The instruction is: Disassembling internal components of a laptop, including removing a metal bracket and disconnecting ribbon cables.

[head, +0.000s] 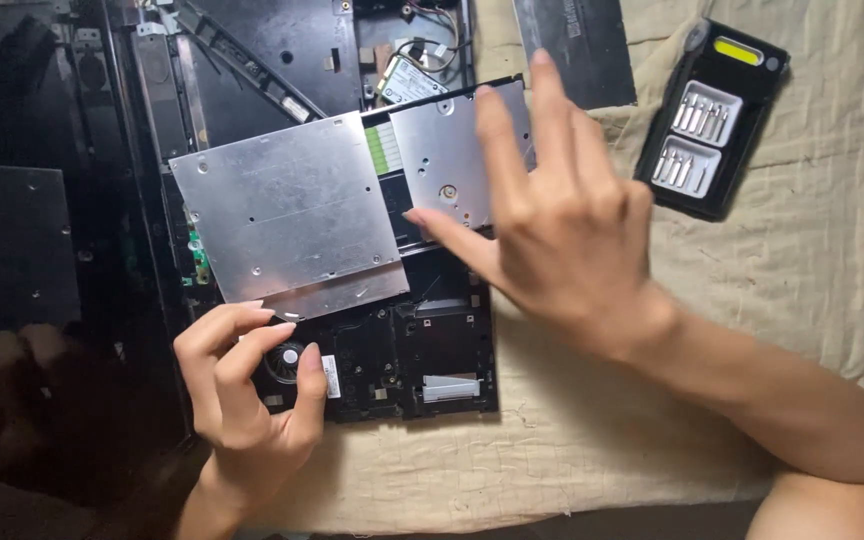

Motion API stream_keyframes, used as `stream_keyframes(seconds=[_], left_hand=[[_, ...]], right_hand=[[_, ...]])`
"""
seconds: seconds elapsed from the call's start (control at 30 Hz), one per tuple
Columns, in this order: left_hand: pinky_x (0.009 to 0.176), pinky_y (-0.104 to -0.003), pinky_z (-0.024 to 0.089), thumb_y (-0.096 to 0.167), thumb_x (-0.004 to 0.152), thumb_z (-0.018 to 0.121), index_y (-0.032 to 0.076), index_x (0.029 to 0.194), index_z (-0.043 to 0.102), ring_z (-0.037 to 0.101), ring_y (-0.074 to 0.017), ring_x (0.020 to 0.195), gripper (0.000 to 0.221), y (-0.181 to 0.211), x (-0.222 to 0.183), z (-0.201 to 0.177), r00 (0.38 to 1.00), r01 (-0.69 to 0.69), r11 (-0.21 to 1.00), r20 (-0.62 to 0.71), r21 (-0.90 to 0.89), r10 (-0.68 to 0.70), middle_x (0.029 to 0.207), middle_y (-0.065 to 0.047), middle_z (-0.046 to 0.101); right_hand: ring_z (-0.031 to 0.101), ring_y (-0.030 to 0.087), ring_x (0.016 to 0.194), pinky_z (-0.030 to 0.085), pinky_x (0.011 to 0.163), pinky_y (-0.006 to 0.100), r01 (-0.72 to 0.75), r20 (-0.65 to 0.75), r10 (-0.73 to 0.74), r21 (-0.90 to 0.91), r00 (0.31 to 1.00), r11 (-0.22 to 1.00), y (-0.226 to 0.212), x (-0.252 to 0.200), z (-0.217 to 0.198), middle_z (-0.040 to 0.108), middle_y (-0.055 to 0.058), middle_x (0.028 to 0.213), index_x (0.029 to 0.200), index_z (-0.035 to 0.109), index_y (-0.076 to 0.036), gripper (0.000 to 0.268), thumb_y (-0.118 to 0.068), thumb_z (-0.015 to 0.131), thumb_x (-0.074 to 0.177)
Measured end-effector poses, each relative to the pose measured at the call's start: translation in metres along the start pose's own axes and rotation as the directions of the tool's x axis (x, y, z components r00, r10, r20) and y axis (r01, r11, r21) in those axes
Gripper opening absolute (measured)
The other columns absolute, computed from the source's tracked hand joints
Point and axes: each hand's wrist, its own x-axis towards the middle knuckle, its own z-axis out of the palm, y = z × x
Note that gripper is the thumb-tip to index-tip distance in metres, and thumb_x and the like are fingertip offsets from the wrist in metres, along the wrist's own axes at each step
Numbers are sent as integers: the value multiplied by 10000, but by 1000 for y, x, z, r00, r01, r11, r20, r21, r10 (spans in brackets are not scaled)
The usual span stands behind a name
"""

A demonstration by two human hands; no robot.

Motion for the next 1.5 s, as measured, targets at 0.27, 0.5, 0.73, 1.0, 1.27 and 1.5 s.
stream_keyframes(seconds=[0.27, 0.5, 0.73, 1.0, 1.27, 1.5], left_hand=[[1023, -505, 503, 24, 954, 648, -19, 1093, 606, 605, -433, 1146, 151, 3, 5, 0, 997, -66, 998, 50, 18, 65, 1158, -232, 582], [1039, -509, 502, 12, 957, 652, -21, 1101, 602, 602, -450, 1174, 156, 3, 5, -1, 996, -62, 998, 57, 7, 62, 1183, -235, 578], [1078, -536, 512, 0, 950, 645, -37, 1120, 599, 577, -455, 1223, 179, 4, 8, 0, 996, -51, 999, 70, -10, 51, 1221, -252, 557], [1138, -596, 491, 11, 944, 640, -46, 1114, 607, 542, -504, 1290, 182, 5, 12, -2, 994, -63, 998, 86, -15, 64, 1252, -275, 551], [1124, -583, 493, 24, 949, 641, -36, 1105, 616, 555, -503, 1289, 169, 4, 12, -1, 994, -49, 999, 98, -10, 50, 1245, -269, 580], [1115, -587, 510, 2, 939, 643, -39, 1093, 619, 547, -496, 1276, 161, 4, 13, -1, 993, -68, 998, 95, -14, 69, 1231, -279, 581]], right_hand=[[766, 220, 894, 506, 431, 219, 44, -64, -47, -41, 997, 998, -21, -7, 5, 702, 211, 1268, 1260, 737, -142, 873, -945, 699, 920], [696, 201, 735, 404, 351, 234, 21, -93, -24, -32, 995, 999, -23, -6, -1, 733, 179, 1191, 1234, 751, -156, 664, -743, 730, 925], [575, 94, 540, 383, 354, 228, 55, -118, -37, 152, 992, 987, -5, 3, -14, 761, 175, 1159, 1259, 734, -68, 634, -628, 732, 962], [613, 253, 729, 411, 550, 440, -409, 314, 353, 132, 881, 903, 97, 11, -9, 634, 27, 907, 1080, 673, -220, 458, -647, 723, 1239], [570, 213, 882, 449, 771, 420, -448, 418, 269, 425, 868, 786, 168, -10, 66, 661, 87, 1039, 1211, 590, -7, 312, -214, 800, 1108], [733, 305, 919, 512, 824, 442, -128, 340, 88, 96, 936, 987, 148, -8, 45, 783, 87, 1045, 1143, 761, -126, 335, -457, 810, 1140]])
